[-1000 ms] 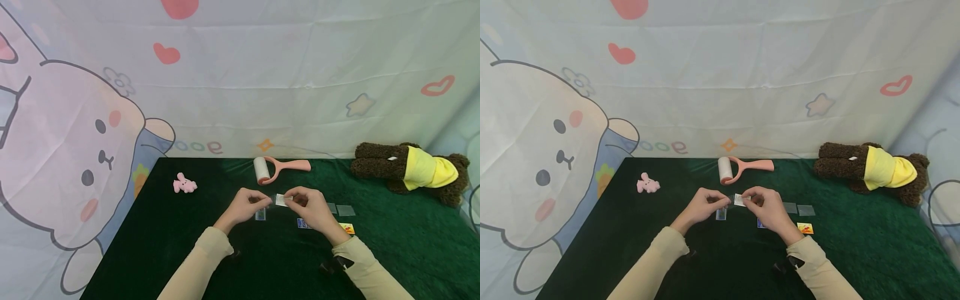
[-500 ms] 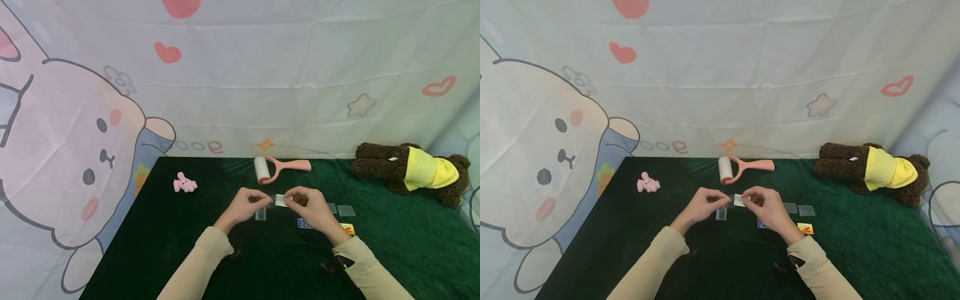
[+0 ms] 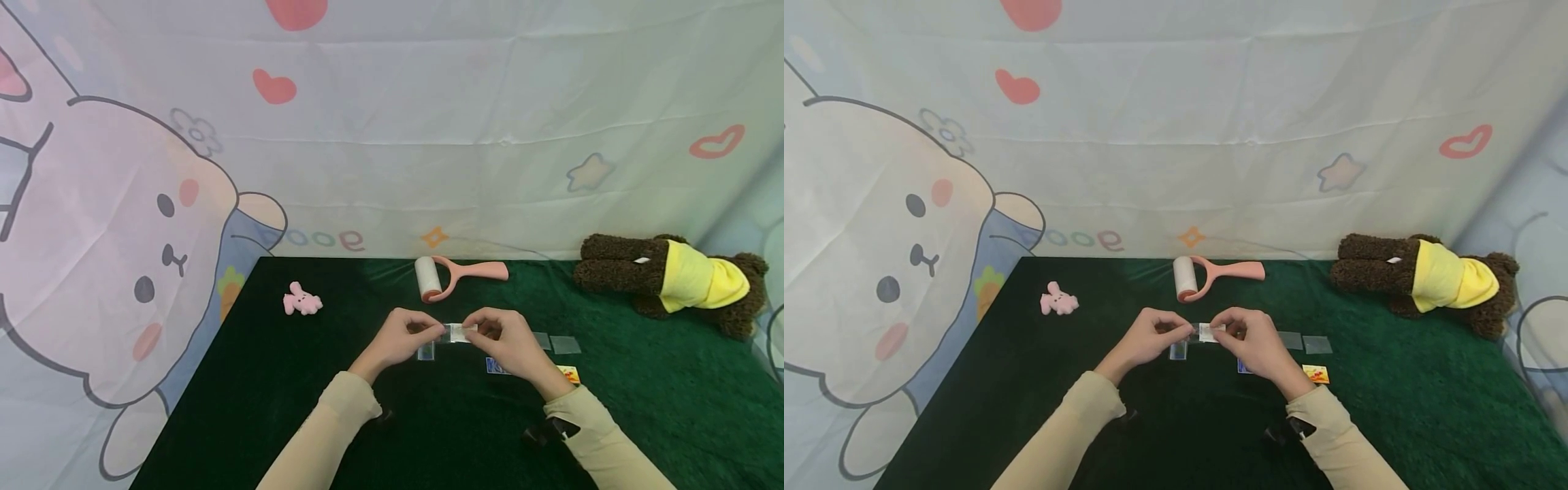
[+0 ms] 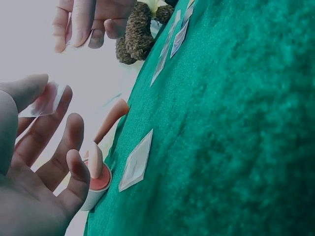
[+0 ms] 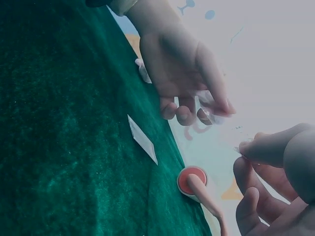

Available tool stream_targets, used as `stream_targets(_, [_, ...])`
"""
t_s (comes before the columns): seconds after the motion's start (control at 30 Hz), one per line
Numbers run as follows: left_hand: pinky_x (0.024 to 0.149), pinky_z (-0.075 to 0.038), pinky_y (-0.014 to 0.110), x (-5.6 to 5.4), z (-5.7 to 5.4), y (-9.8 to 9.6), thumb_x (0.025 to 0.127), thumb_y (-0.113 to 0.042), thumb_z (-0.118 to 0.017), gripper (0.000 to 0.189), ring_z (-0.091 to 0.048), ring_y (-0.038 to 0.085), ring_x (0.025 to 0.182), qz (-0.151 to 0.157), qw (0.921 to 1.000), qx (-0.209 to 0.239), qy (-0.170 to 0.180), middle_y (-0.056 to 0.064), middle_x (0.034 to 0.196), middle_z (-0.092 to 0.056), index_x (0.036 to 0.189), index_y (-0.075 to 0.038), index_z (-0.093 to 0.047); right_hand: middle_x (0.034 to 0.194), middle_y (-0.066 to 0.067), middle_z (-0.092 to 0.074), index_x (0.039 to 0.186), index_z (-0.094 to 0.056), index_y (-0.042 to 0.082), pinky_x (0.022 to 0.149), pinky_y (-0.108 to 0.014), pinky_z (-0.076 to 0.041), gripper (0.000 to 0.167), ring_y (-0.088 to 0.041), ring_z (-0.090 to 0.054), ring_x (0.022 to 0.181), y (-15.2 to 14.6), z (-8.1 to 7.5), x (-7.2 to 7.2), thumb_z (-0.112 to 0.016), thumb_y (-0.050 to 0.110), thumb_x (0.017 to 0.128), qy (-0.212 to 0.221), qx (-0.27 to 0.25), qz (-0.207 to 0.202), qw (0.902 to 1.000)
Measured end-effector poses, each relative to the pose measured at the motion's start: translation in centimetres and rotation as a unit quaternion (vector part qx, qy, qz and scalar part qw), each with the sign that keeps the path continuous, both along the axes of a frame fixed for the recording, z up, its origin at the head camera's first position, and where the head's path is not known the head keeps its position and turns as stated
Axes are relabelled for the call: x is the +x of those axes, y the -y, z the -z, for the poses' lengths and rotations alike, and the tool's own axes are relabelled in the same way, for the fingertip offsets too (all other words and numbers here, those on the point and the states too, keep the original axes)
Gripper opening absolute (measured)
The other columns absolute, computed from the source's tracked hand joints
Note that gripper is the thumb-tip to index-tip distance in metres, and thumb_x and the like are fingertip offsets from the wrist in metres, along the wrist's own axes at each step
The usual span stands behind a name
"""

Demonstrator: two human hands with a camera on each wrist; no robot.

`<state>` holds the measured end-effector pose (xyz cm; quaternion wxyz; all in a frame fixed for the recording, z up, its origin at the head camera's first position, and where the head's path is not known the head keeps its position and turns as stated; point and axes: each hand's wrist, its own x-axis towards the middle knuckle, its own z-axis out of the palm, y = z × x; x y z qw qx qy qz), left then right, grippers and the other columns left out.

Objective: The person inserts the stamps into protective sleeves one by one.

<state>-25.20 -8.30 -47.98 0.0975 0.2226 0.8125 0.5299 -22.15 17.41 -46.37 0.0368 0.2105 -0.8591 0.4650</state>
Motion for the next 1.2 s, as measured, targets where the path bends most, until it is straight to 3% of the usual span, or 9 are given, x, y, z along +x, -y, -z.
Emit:
stream_targets(0.27, [0.084,-0.054,0.04,-0.13,0.12,-0.01,0.102,-0.038,-0.071,0.02,-0.066,0.019,0.09,0.002,1.0,-0.003,0.0,-0.006,0.097,-0.076,0.106,-0.023,-0.082,0.093,-0.001,-0.071,0.106,-0.076,0.014,0.069,-0.032,-0.056,0.01,-0.017,-0.063,0.076,0.09,-0.07,-0.01,-0.075,0.008,0.098,0.0,-0.008,-0.007,0.9999])
stream_targets(0.7, [0.086,-0.054,0.04,-0.09,-0.01,-0.04,0.1,-0.036,-0.073,0.017,-0.068,0.018,0.09,0.011,0.9999,0.012,-0.002,-0.006,0.098,-0.077,0.106,-0.022,-0.082,0.087,-0.002,-0.066,0.108,-0.076,0.013,0.063,-0.028,-0.05,0.009,-0.018,-0.058,0.07,0.11,-0.24,0.0,-0.074,0.014,0.099,0.005,-0.019,0.016,0.9997])
stream_targets(0.9, [0.086,-0.055,0.038,-0.23,0.24,-0.09,0.102,-0.034,-0.071,0.019,-0.069,0.018,0.09,0.016,0.9993,0.033,-0.011,-0.004,0.098,-0.077,0.109,-0.019,-0.081,0.086,0.0,-0.066,0.107,-0.076,0.016,0.061,-0.029,-0.05,0.009,-0.019,-0.058,0.069,0.12,-0.26,0.04,-0.075,0.014,0.099,0.005,-0.018,0.01,0.9998])
stream_targets(1.2, [0.084,-0.055,0.039,-0.14,0.33,-0.25,0.103,-0.035,-0.07,0.021,-0.068,0.022,0.088,0.003,0.9987,0.046,-0.021,-0.003,0.098,-0.077,0.111,-0.019,-0.081,0.089,-0.002,-0.067,0.11,-0.074,0.015,0.063,-0.029,-0.053,0.011,-0.02,-0.061,0.072,0.04,-0.21,0.17,-0.074,0.012,0.099,0.019,-0.031,0.008,0.9993])
